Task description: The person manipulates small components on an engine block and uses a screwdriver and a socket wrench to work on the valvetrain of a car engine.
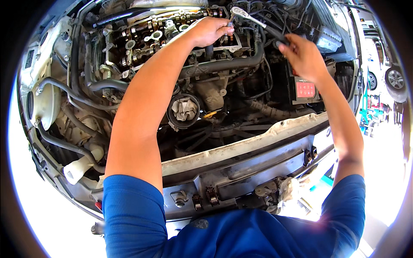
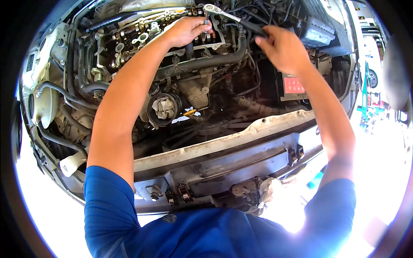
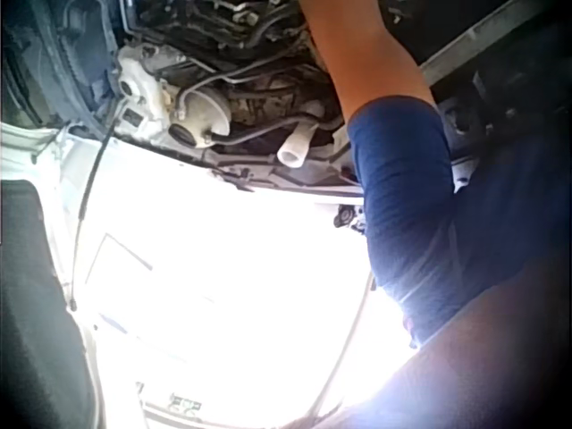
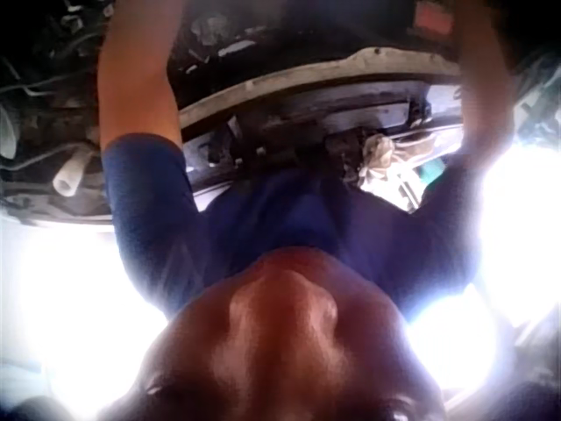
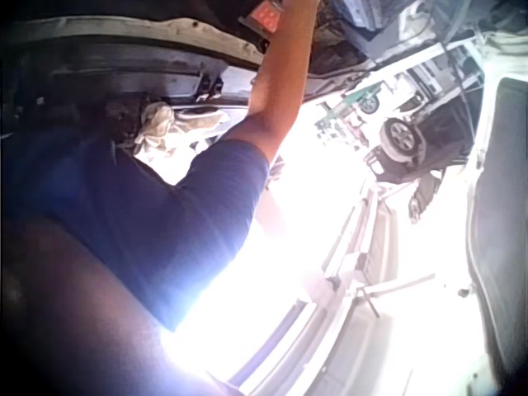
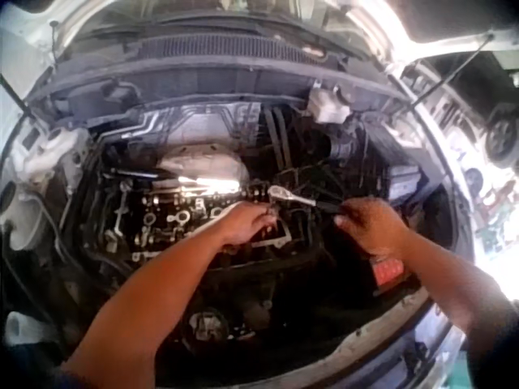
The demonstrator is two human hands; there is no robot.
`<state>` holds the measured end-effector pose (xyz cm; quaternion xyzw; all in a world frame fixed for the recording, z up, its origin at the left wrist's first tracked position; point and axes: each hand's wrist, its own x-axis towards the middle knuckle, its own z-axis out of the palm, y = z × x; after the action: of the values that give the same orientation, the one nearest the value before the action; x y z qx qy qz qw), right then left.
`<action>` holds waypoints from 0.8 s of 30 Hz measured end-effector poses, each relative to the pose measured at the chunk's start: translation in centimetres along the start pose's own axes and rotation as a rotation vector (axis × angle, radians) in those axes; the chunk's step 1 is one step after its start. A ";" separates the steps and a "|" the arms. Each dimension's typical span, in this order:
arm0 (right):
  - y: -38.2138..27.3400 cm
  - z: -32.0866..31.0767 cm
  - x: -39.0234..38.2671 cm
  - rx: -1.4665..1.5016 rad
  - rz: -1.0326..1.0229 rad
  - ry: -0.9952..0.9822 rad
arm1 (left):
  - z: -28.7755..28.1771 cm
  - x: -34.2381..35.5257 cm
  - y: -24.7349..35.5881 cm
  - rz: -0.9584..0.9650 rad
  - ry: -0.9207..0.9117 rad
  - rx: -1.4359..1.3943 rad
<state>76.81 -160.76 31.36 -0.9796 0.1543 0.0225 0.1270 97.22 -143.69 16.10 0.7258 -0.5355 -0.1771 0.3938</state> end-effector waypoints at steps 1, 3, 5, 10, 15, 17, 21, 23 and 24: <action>-0.3 0.4 -1.1 -0.015 -0.130 0.034 | 0.0 -0.1 0.0 -0.001 0.006 0.011; -1.4 0.9 -2.6 -0.065 -0.328 0.055 | 0.5 0.0 -0.7 0.019 0.031 0.051; -3.7 1.4 -2.7 -0.126 -0.470 0.027 | 1.0 0.3 -1.6 -0.011 0.048 0.098; -10.9 1.7 1.6 -0.342 -0.660 -0.093 | 0.4 -0.1 -1.3 -0.075 0.062 -0.004; -17.0 4.7 10.2 -0.142 -0.647 0.130 | 0.7 -0.7 1.3 -0.053 0.207 0.057; -17.3 4.9 14.9 -0.113 -0.524 0.177 | 1.3 0.6 -0.5 0.099 0.099 0.083; -13.4 6.6 24.1 -0.187 -0.398 0.141 | 0.8 0.7 0.6 -0.080 -0.036 0.032; -11.0 6.4 25.7 -0.245 -0.441 0.047 | 0.5 0.3 0.2 -0.111 -0.023 0.016; -10.5 6.1 25.2 -0.108 -0.355 0.003 | 0.3 -0.1 0.2 -0.120 -0.024 0.019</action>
<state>104.02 -157.06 25.93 -0.9968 -0.0223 0.0066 0.0760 96.84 -143.77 16.04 0.7583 -0.4972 -0.2041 0.3690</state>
